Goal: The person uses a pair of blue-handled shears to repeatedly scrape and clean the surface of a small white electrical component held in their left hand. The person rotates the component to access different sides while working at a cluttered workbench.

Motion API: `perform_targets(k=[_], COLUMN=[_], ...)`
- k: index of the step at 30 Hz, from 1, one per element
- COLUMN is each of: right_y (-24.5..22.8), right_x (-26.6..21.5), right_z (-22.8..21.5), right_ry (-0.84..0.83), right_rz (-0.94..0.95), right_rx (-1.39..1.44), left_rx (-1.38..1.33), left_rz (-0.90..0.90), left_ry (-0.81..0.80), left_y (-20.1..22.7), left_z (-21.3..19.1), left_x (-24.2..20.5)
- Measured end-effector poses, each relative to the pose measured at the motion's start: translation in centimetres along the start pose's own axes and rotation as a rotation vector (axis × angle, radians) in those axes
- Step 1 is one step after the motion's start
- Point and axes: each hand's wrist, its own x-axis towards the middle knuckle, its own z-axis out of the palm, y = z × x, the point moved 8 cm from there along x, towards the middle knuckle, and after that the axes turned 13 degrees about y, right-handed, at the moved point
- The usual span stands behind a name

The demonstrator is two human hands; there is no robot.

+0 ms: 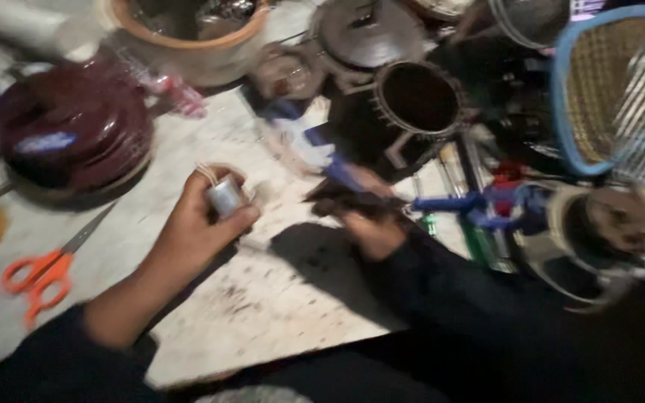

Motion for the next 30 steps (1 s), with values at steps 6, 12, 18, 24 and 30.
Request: perform_targets(k=[6, 12, 18, 24, 30], right_y=[-0.2, -0.5, 1.2, 1.1, -1.9], right_x=[-0.9, -1.0, -0.9, -1.4, -2.0], right_z=[-0.5, 0.1, 0.9, 0.2, 0.1], right_ry=[0.073, 0.032, -0.015, 0.014, -0.071], right_rz=[0.198, 0.186, 0.216, 0.248, 0.053], right_rx=[0.104, 0.130, -0.062, -0.125, -0.039], left_rx=[0.669, 0.627, -0.347, -0.716, -0.839], left_rz=[0.343, 0.175, -0.215, -0.441, -0.407], left_ry=[-0.113, -0.116, -0.135, -0.225, -0.341], left_y=[6.4, 5.0, 2.6, 1.6, 2.2], left_z=[0.0, -0.4, -1.1, -0.4, 0.3], left_x=[-1.1, -0.4, -0.1, -1.1, -1.6])
